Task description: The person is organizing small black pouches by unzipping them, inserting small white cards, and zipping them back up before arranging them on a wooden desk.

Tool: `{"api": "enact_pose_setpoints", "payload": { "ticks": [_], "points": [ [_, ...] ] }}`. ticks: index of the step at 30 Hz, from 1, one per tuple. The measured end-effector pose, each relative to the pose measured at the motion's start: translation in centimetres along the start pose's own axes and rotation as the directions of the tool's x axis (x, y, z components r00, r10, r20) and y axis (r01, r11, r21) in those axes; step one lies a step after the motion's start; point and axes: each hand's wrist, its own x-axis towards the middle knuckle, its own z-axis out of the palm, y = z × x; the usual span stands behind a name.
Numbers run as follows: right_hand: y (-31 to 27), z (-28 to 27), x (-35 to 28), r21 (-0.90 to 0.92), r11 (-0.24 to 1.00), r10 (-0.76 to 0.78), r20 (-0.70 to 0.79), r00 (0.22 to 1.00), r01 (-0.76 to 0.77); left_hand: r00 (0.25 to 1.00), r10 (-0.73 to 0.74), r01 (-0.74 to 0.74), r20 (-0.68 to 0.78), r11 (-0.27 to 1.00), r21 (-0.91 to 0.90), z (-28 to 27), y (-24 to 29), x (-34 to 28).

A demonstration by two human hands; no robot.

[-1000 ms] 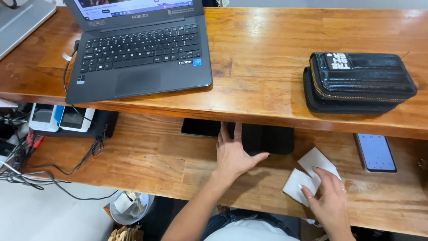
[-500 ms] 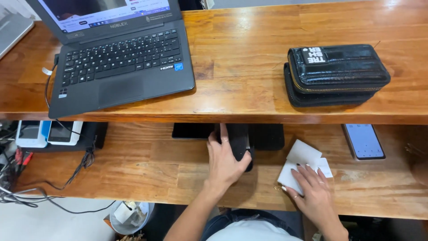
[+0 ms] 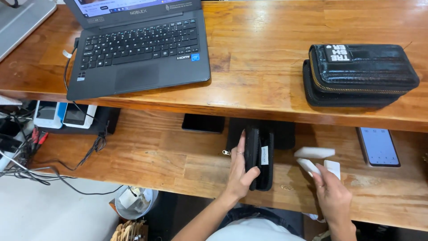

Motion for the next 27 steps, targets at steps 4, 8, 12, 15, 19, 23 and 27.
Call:
{"api": "enact_pose_setpoints", "payload": {
  "ticks": [4, 8, 12, 15, 19, 23, 27],
  "points": [
    [-0.5, -0.7, 0.7, -0.077, 0.997, -0.032, 0.017, 0.999, 0.033, 0.999, -0.036, 0.036, -0.018, 0.999, -0.004, 0.4, -0.3, -0.1],
    [-3.8, -4.1, 1.9, -0.014, 0.954, 0.300, 0.113, 0.947, -0.300, 0.997, -0.065, 0.064, -0.042, 0.998, -0.025, 1.1, -0.8, -0.4],
    [-9.8, -7.8, 4.9, 0.717, 0.534, 0.582, 0.072, 0.810, -0.447, 0.998, -0.053, 0.053, 0.012, 0.999, -0.005, 2.7, -0.5, -0.6],
    [-11.8, -7.5, 6.5, 0.763, 0.503, 0.573, 0.058, 0.817, -0.407, 0.995, 0.083, -0.080, 0.060, 0.996, -0.048, 4.2, 0.3, -0.8],
    [-12.2, -6.1, 7.0, 0.613, 0.608, 0.590, 0.077, 0.804, -0.505, 0.976, 0.199, -0.194, 0.088, 0.979, -0.061, 4.6, 1.1, -1.2],
    [-11.9, -4.9, 5.2, 0.438, 0.865, 0.359, -0.203, 0.911, -0.244, 0.967, 0.232, -0.229, 0.106, 0.973, -0.043, 5.0, 1.2, -1.5],
    [-12.0, -4.9, 5.0, 0.440, 0.879, 0.305, -0.229, 0.925, -0.181, 0.956, 0.262, -0.253, 0.136, 0.964, -0.075, 5.4, 1.6, -1.9]
  ]
}}
